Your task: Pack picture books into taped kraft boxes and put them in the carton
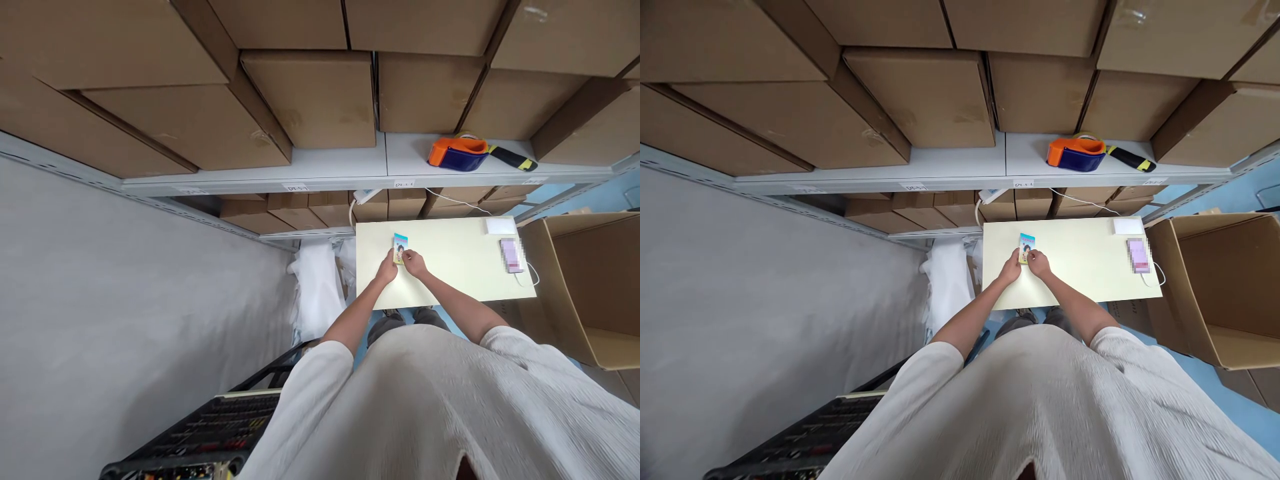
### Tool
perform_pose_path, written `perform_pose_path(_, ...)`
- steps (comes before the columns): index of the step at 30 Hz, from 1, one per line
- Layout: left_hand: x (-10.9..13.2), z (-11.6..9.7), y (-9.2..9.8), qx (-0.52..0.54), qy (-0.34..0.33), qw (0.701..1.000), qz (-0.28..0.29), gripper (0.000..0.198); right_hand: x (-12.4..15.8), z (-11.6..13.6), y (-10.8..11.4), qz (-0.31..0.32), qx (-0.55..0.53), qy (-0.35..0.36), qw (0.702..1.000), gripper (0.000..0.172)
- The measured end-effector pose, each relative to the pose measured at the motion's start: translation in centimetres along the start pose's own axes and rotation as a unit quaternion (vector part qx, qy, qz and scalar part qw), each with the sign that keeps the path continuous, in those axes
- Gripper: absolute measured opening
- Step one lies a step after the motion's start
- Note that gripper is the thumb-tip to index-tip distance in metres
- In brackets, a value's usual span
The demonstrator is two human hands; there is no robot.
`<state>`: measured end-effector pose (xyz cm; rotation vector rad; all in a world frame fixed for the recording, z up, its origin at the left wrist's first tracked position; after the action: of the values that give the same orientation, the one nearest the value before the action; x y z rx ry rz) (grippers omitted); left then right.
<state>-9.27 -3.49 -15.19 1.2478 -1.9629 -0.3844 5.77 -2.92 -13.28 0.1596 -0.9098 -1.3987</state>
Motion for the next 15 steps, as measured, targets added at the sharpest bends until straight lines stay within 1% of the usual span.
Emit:
perform_pose_path(2, 0.2, 0.9, 0.7, -0.055, 0.02, 0.998, -0.025, 0.075, 0.0, -0.3, -0.9, 0.026, 0.049, 0.014, 0.998, 0.04)
perform_pose_path(4, 0.4, 1.6, 1.0, -0.113, 0.029, 0.993, -0.022, 0.072, 0.1, -0.7, -1.7, 0.058, 0.103, 0.026, 0.993, 0.046)
perform_pose_path(6, 0.6, 1.9, 0.8, -0.16, 0.001, 0.987, 0.008, 0.071, 0.3, -1.1, -2.3, 0.093, 0.153, 0.038, 0.983, 0.049)
perform_pose_path(9, 1.2, 1.5, -0.3, -0.214, -0.08, 0.971, 0.063, 0.075, 0.9, -1.7, -2.7, 0.128, 0.214, 0.048, 0.967, 0.054)
perform_pose_path(10, 1.4, 1.5, -0.7, -0.232, -0.097, 0.964, 0.082, 0.076, 1.2, -1.8, -2.7, 0.136, 0.232, 0.054, 0.962, 0.056)
perform_pose_path(13, 2.1, 1.6, -1.5, -0.279, -0.107, 0.945, 0.129, 0.075, 2.2, -2.2, -2.8, 0.17, 0.288, 0.089, 0.938, 0.065)
perform_pose_path(15, 2.4, 1.7, -1.8, -0.299, -0.105, 0.938, 0.143, 0.073, 2.9, -2.5, -2.9, 0.194, 0.324, 0.118, 0.918, 0.074)
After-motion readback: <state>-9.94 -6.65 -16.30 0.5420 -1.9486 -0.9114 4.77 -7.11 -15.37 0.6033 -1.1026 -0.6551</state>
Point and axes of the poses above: each hand's wrist, its own x-axis away from the middle knuckle, its own y-axis out of the back of the hand, z = x × y, the point moved 6 cm from there along -x, towards the middle knuckle, and after that the axes turned 10 degrees about -x, right-handed, at the moved point
